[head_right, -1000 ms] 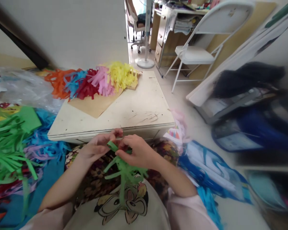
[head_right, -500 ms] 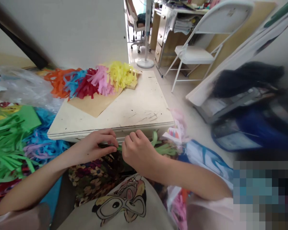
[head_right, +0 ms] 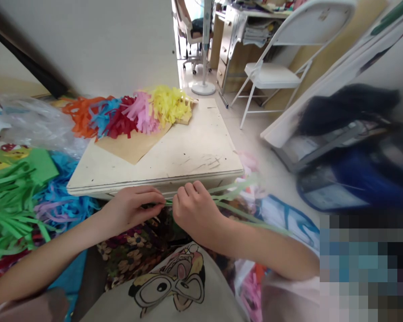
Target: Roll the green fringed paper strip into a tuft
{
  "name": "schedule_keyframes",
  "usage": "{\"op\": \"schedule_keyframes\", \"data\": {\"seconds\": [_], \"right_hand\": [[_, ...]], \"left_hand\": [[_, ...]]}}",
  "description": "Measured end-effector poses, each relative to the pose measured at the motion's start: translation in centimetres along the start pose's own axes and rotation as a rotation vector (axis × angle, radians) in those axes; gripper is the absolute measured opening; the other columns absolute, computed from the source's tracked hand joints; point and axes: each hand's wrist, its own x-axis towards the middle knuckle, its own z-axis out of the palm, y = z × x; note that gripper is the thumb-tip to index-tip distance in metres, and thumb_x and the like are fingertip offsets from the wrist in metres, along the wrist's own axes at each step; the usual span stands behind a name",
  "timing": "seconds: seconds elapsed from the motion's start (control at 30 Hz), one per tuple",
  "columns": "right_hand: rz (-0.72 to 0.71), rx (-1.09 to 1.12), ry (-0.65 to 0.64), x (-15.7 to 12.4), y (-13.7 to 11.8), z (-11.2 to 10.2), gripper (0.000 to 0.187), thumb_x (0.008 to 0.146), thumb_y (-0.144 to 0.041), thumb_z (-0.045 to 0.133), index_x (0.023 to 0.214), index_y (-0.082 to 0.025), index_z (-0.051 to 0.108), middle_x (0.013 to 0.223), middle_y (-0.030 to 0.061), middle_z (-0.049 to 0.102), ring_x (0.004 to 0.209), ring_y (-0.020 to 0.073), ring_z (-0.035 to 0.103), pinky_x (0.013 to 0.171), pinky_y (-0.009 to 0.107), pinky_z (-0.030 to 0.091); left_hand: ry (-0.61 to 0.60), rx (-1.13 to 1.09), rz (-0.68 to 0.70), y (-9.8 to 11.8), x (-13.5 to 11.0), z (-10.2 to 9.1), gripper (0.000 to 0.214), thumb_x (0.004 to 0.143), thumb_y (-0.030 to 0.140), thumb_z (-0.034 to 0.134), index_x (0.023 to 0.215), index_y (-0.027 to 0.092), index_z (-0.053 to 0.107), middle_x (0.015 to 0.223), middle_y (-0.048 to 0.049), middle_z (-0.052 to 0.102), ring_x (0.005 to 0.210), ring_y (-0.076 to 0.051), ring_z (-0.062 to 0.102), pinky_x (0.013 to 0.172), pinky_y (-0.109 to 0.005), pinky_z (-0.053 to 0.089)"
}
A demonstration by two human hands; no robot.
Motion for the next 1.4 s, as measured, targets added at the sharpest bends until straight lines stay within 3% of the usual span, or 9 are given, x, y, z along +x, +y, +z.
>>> {"op": "schedule_keyframes", "data": {"seconds": [0.43, 0.77, 0.97, 1.13, 1.2, 1.27, 1.3, 1.37, 1.4], "right_hand": [[0.104, -0.041, -0.018, 0.0, 0.4, 0.5, 0.018, 0.070, -0.007, 0.038, 0.055, -0.016, 0.045, 0.055, 0.0039, 0.047, 0.057, 0.0166, 0.040, 0.055, 0.029, 0.018], [0.168, 0.100, -0.058, 0.3, 0.6, 2.0, 0.009, 0.070, -0.014, 0.048, 0.061, -0.016, 0.049, 0.061, 0.0036, 0.050, 0.063, 0.0169, 0.041, 0.060, 0.029, 0.021], [0.171, 0.374, -0.021, 1.1, -0.2, 2.5, 0.013, 0.076, -0.017, 0.043, 0.067, -0.016, 0.052, 0.069, 0.0033, 0.054, 0.070, 0.0159, 0.044, 0.066, 0.029, 0.026], [0.165, 0.666, 0.010, 1.2, -0.8, 4.2, 0.012, 0.074, -0.013, 0.046, 0.064, -0.014, 0.052, 0.062, 0.0010, 0.053, 0.061, 0.0117, 0.044, 0.063, 0.026, 0.030], [0.171, 0.765, 0.032, 0.9, -1.0, 4.5, 0.011, 0.073, -0.012, 0.047, 0.064, -0.015, 0.052, 0.061, 0.0005, 0.053, 0.061, 0.0112, 0.045, 0.062, 0.025, 0.032], [0.202, 0.846, 0.065, 0.1, -1.2, 4.7, 0.012, 0.073, -0.011, 0.046, 0.063, -0.015, 0.051, 0.060, 0.0004, 0.052, 0.060, 0.0111, 0.045, 0.059, 0.024, 0.035], [0.221, 0.881, 0.090, -0.5, -1.3, 4.8, 0.013, 0.073, -0.011, 0.046, 0.062, -0.015, 0.050, 0.058, 0.0004, 0.052, 0.060, 0.0110, 0.046, 0.057, 0.023, 0.036], [0.252, 0.938, 0.160, -2.1, -1.7, 5.2, 0.014, 0.074, -0.012, 0.046, 0.061, -0.016, 0.049, 0.056, 0.0003, 0.051, 0.058, 0.0109, 0.047, 0.053, 0.022, 0.038], [0.273, 0.955, 0.196, -3.0, -1.9, 5.5, 0.013, 0.074, -0.012, 0.046, 0.062, -0.016, 0.050, 0.057, 0.0004, 0.051, 0.057, 0.0109, 0.048, 0.052, 0.022, 0.039]], "left_hand": [[0.149, -0.049, -0.096, 0.3, 0.6, 0.4, 0.009, 0.073, 0.008, 0.043, 0.075, 0.016, 0.043, 0.068, 0.0025, 0.050, 0.062, -0.007, 0.047, 0.055, -0.016, 0.036], [0.182, 0.019, -0.074, 0.0, 0.8, 1.9, 0.012, 0.071, 0.004, 0.038, 0.072, 0.017, 0.039, 0.065, 0.0014, 0.047, 0.060, -0.009, 0.044, 0.055, -0.019, 0.035], [0.107, 0.134, -0.089, 0.0, 0.7, 1.9, 0.013, 0.071, 0.006, 0.034, 0.065, 0.017, 0.035, 0.061, -0.0001, 0.043, 0.057, -0.011, 0.039, 0.051, -0.023, 0.030], [0.006, -0.035, -0.187, 0.2, -0.4, 1.3, 0.008, 0.071, 0.008, 0.038, 0.072, 0.016, 0.041, 0.063, 0.0010, 0.048, 0.057, -0.010, 0.045, 0.050, -0.021, 0.033], [-0.017, -0.161, -0.228, -0.7, -0.8, 0.2, 0.008, 0.071, 0.011, 0.041, 0.076, 0.016, 0.045, 0.066, 0.0013, 0.053, 0.060, -0.010, 0.049, 0.053, -0.020, 0.036], [0.077, -0.215, -0.288, -3.0, -1.2, -2.3, 0.007, 0.072, 0.016, 0.045, 0.077, 0.016, 0.049, 0.071, 0.0014, 0.057, 0.065, -0.009, 0.051, 0.060, -0.019, 0.039], [0.170, -0.193, -0.331, -4.7, -1.4, -4.2, 0.007, 0.072, 0.018, 0.045, 0.075, 0.016, 0.052, 0.074, 0.0013, 0.058, 0.069, -0.009, 0.051, 0.065, -0.019, 0.039], [0.572, -0.038, -0.567, -8.9, -1.9, -8.4, 0.009, 0.070, 0.023, 0.050, 0.070, 0.014, 0.053, 0.071, 0.0031, 0.057, 0.071, -0.008, 0.050, 0.069, -0.018, 0.038], [0.688, 0.000, -0.629, -11.3, -2.3, -10.5, 0.014, 0.074, 0.024, 0.044, 0.071, 0.013, 0.051, 0.069, 0.0031, 0.055, 0.073, -0.008, 0.048, 0.070, -0.018, 0.037]]}}
